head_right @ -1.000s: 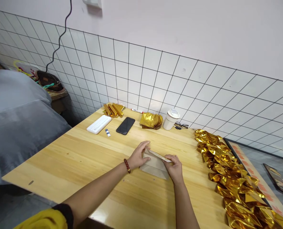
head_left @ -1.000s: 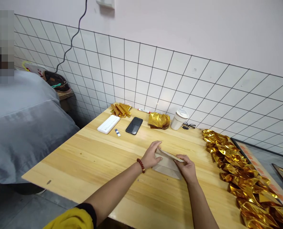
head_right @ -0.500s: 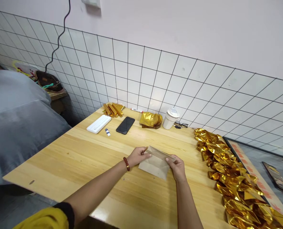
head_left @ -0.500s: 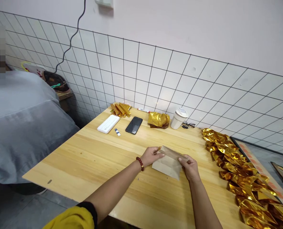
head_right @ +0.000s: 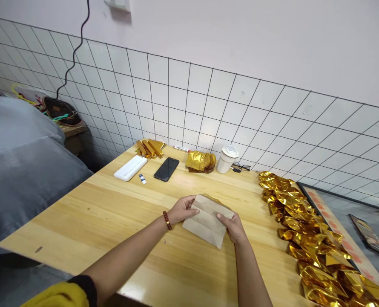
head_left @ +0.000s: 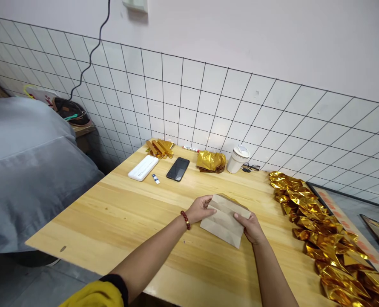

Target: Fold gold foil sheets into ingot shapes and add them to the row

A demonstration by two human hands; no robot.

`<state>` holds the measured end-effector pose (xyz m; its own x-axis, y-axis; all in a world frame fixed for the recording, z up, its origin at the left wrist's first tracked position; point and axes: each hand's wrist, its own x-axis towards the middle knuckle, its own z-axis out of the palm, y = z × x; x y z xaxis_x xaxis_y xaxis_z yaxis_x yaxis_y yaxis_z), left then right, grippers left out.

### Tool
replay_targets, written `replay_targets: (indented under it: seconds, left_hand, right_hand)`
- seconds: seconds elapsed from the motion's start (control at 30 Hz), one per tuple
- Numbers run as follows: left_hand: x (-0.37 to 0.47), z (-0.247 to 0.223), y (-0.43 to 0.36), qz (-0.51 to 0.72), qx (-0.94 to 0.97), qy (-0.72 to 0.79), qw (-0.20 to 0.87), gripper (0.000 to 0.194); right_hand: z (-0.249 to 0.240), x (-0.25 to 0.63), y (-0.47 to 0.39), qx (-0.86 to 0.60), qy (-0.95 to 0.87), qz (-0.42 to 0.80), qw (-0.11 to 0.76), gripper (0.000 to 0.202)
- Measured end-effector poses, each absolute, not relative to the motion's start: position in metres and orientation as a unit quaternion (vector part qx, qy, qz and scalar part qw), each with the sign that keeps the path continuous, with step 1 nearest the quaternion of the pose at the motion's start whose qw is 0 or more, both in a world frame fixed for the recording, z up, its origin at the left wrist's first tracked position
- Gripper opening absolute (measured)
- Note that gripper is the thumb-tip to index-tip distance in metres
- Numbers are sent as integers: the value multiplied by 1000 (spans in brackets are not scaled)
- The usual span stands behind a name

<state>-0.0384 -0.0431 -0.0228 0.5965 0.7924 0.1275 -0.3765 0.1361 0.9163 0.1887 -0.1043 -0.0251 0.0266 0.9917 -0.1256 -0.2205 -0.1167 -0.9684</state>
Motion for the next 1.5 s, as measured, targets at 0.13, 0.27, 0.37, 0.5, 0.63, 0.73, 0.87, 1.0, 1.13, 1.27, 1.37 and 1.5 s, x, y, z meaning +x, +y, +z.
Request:
replay_targets:
  seconds: [0.13, 0.27, 0.37, 0.5, 0.63, 0.73, 0.87, 1.0, 1.13, 1.27, 1.37, 1.5]
  left_hand:
    - [-35, -27, -41, 437, 488, 255, 712, 72]
    - [-36, -30, -42, 390, 498, 284, 721, 49]
    - [-39, -28, -42, 396, 489, 323, 707, 42]
    - [-40, -23, -40, 411, 463, 332, 711, 33]
    - [-39, -19, -39, 420, 450, 338, 712, 31]
    - [-38, -18, -38, 451, 445, 341, 694, 29]
    - [-40, -18, -37, 447, 405, 329, 726, 38]
    - [-42, -20, -36, 449, 360, 302, 759, 53]
    - [-42, -20, -36, 454, 386, 313, 739, 61]
    - [-41, -20, -36, 437, 392, 320, 743, 74]
    - [-41, -21, -35, 467, 375, 319, 734, 75]
    - [-41, -24, -33, 483, 365, 316, 731, 80]
  right_hand:
    - [-25, 187, -104, -475, -412, 572, 527, 36]
    - [-28, 191, -105, -460, -429, 575, 523, 29]
    - [-30, 192, -104, -456, -432, 573, 527, 29]
    - [-28, 193, -101, -442, -460, 530, 559, 32]
    - [-30, 197, -99, -397, -497, 535, 556, 22]
    - [-33, 200, -99, -375, -503, 554, 547, 18]
    - [-32, 199, -100, -366, -497, 562, 550, 9]
    - [-28, 195, -102, -397, -496, 546, 546, 8]
    - [-29, 194, -102, -407, -509, 533, 540, 10]
    - [-28, 193, -102, -426, -502, 522, 542, 28]
    - [-21, 191, -104, -409, -467, 546, 563, 58]
    - [-16, 191, -106, -380, -438, 572, 580, 72]
